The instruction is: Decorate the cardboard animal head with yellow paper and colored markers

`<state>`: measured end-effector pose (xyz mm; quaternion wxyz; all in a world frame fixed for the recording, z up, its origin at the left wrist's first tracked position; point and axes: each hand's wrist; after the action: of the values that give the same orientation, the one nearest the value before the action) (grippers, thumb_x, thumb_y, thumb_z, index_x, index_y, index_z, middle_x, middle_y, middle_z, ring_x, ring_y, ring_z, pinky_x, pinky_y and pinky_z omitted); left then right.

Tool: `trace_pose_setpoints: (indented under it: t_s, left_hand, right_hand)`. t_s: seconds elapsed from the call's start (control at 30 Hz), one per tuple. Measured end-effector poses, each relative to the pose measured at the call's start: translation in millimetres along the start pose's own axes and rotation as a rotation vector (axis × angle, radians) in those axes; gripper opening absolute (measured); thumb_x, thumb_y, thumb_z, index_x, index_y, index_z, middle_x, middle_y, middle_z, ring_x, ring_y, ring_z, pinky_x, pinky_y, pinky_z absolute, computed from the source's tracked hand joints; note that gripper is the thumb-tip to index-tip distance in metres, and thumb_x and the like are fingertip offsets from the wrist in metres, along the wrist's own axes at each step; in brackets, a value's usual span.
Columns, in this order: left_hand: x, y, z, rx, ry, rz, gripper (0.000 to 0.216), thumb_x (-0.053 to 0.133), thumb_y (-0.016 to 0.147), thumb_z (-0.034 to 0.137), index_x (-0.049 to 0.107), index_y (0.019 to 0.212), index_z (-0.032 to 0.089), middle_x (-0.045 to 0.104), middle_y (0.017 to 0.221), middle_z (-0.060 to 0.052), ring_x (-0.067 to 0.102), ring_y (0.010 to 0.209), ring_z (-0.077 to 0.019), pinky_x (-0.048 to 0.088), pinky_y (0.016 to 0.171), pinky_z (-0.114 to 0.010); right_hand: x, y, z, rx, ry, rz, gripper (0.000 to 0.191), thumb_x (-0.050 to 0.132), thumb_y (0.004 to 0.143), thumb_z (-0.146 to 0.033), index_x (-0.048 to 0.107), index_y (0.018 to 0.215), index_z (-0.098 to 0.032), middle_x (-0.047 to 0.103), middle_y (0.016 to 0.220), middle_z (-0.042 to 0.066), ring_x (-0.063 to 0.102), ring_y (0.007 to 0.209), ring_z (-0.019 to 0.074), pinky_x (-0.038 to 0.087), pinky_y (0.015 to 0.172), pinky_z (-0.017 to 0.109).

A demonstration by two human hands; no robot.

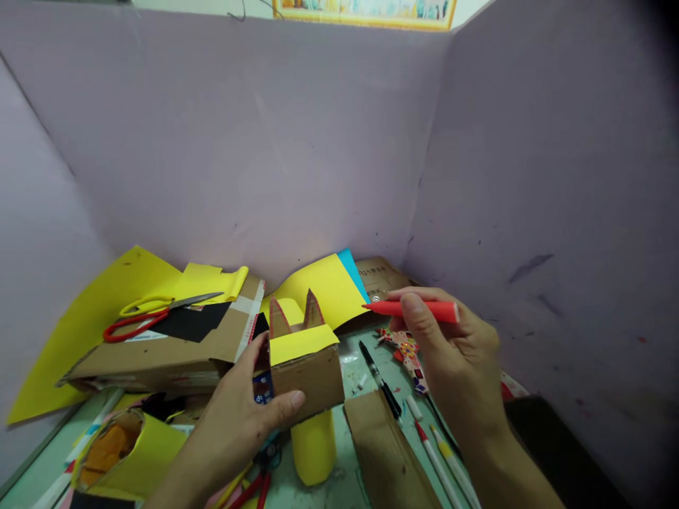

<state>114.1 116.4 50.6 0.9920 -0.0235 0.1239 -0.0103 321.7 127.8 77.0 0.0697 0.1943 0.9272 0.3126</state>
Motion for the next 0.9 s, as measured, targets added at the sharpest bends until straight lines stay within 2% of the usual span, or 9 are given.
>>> trace_pose_setpoints:
  t_s: [0.1, 0.27, 0.4, 0.6, 0.8, 0.9]
  left_hand:
    - [0.3, -0.4, 1.2, 0.006, 0.005, 0.001, 0.086, 0.072, 0.061, 0.037, 0.034, 0.136, 0.016, 0.052, 0.135, -0.017, 0.052, 0.119, -0.0353, 0.044, 0.098, -0.046]
    - [-0.3, -0.9, 2.1, -0.038, 0.024, 0.007, 0.088, 0.072, 0.062, 0.035, 0.031, 0.137, 0.016, 0.054, 0.132, -0.018, 0.060, 0.110, -0.0334, 0.048, 0.093, -0.046]
    - [-1.9, 0.3, 0.5, -0.029, 0.039, 0.011, 0.088, 0.073, 0.062, 0.036, 0.032, 0.137, 0.016, 0.054, 0.133, -0.016, 0.058, 0.113, -0.0324, 0.047, 0.095, -0.046]
    - [-2.9, 1.3, -0.8, -0.033, 0.063, 0.009, 0.088, 0.073, 0.061, 0.035, 0.032, 0.137, 0.017, 0.052, 0.135, -0.015, 0.058, 0.113, -0.0322, 0.047, 0.095, -0.045]
    - [-2.7, 2.2, 0.4, -0.044, 0.055, -0.024, 0.091, 0.073, 0.064, 0.036, 0.028, 0.140, 0.017, 0.052, 0.135, -0.017, 0.058, 0.113, -0.0328, 0.048, 0.094, -0.045]
    - [-2.2, 1.6, 3.7, -0.030, 0.052, -0.010, 0.087, 0.073, 0.063, 0.033, 0.033, 0.138, 0.015, 0.055, 0.132, -0.017, 0.058, 0.113, -0.0344, 0.047, 0.095, -0.046]
  right_hand:
    - [1.1, -0.7, -0.8, 0.025, 0.007, 0.001, 0.018, 0.059, 0.083, -0.038, 0.068, 0.083, -0.022, 0.068, 0.069, -0.001, 0.061, 0.061, 0.0118, 0.047, 0.051, 0.021]
    - [0.9, -2.2, -1.8, 0.031, -0.011, 0.002, 0.015, 0.060, 0.082, -0.035, 0.067, 0.087, -0.023, 0.072, 0.076, 0.001, 0.064, 0.066, 0.0147, 0.050, 0.055, 0.024]
    - [0.6, -2.6, -2.9, 0.034, -0.019, -0.016, 0.012, 0.062, 0.080, -0.032, 0.066, 0.086, -0.022, 0.072, 0.081, 0.002, 0.064, 0.068, 0.0152, 0.050, 0.057, 0.025]
    - [1.8, -1.8, -2.5, 0.034, -0.032, -0.017, 0.010, 0.061, 0.080, -0.031, 0.065, 0.084, -0.022, 0.072, 0.079, 0.001, 0.062, 0.063, 0.0140, 0.048, 0.053, 0.024]
    - [-0.5, -3.4, -4.4, 0.031, -0.070, -0.057, 0.011, 0.061, 0.080, -0.032, 0.064, 0.085, -0.023, 0.071, 0.074, 0.001, 0.065, 0.068, 0.0166, 0.051, 0.059, 0.028]
    - [-3.0, -7.9, -10.0, 0.010, -0.127, -0.082, 0.011, 0.063, 0.079, -0.033, 0.065, 0.086, -0.024, 0.070, 0.073, 0.001, 0.065, 0.067, 0.0181, 0.051, 0.057, 0.029]
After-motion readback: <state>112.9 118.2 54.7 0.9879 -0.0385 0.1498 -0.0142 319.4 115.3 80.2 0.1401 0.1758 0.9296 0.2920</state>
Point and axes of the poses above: each hand's wrist, its own y-axis towards the middle knuckle, its own x-axis out of the palm, z = x × y
